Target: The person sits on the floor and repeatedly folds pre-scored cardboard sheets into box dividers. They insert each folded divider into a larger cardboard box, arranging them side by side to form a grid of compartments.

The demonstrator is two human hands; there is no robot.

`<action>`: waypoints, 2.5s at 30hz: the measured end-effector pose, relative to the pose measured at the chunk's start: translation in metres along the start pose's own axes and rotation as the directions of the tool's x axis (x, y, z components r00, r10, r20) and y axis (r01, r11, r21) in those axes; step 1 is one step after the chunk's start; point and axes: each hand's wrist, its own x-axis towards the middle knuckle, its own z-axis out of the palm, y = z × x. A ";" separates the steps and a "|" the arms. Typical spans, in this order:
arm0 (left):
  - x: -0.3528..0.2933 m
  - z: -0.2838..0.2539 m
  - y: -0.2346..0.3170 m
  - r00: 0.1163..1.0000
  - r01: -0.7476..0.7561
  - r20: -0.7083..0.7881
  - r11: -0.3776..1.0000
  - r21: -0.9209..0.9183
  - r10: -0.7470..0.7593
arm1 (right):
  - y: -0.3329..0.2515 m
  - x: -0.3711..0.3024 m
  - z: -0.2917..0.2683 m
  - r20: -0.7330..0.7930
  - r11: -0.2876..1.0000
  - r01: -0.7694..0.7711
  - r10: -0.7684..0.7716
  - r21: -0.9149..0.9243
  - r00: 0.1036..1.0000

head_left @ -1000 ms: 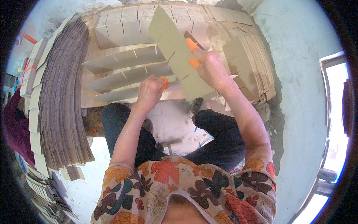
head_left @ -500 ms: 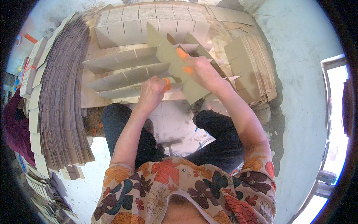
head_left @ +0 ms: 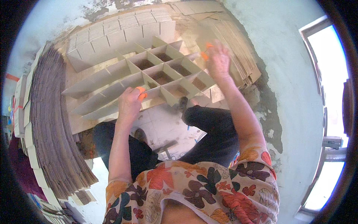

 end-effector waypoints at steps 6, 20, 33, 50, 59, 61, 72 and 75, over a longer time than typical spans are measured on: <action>-0.001 -0.001 0.004 1.000 0.000 -0.002 1.000 0.030 0.000 | 0.083 -0.044 0.003 0.243 0.904 -0.330 0.396 -0.271 0.885; 0.001 0.000 0.006 1.000 0.028 -0.008 0.999 0.036 -0.028 | 0.078 -0.049 0.028 0.120 0.922 -0.199 0.251 -0.332 0.961; -0.009 -0.028 0.012 0.997 -0.051 -0.050 0.996 0.079 0.055 | 0.058 0.000 -0.073 0.002 0.921 -0.379 0.381 0.092 0.925; -0.049 -0.086 -0.021 0.979 0.008 -0.202 0.984 0.176 0.028 | -0.044 0.004 -0.045 0.664 0.317 -0.717 0.272 0.621 0.696; -0.055 -0.081 -0.031 0.991 -0.012 -0.128 0.981 0.193 0.037 | -0.103 0.030 -0.119 -0.039 0.717 0.025 0.002 0.697 0.999; -0.053 -0.072 -0.040 0.990 -0.041 -0.123 0.981 0.188 0.065 | -0.137 0.029 -0.123 -0.102 0.734 0.185 -0.157 0.654 0.982; -0.046 -0.053 -0.044 0.994 -0.019 -0.101 0.993 0.121 0.031 | -0.194 0.031 -0.091 0.190 0.668 0.092 -0.336 0.738 0.922; -0.046 -0.050 -0.049 0.994 -0.026 -0.099 0.993 0.112 0.038 | -0.195 0.037 -0.089 0.170 0.667 0.170 -0.413 0.725 0.895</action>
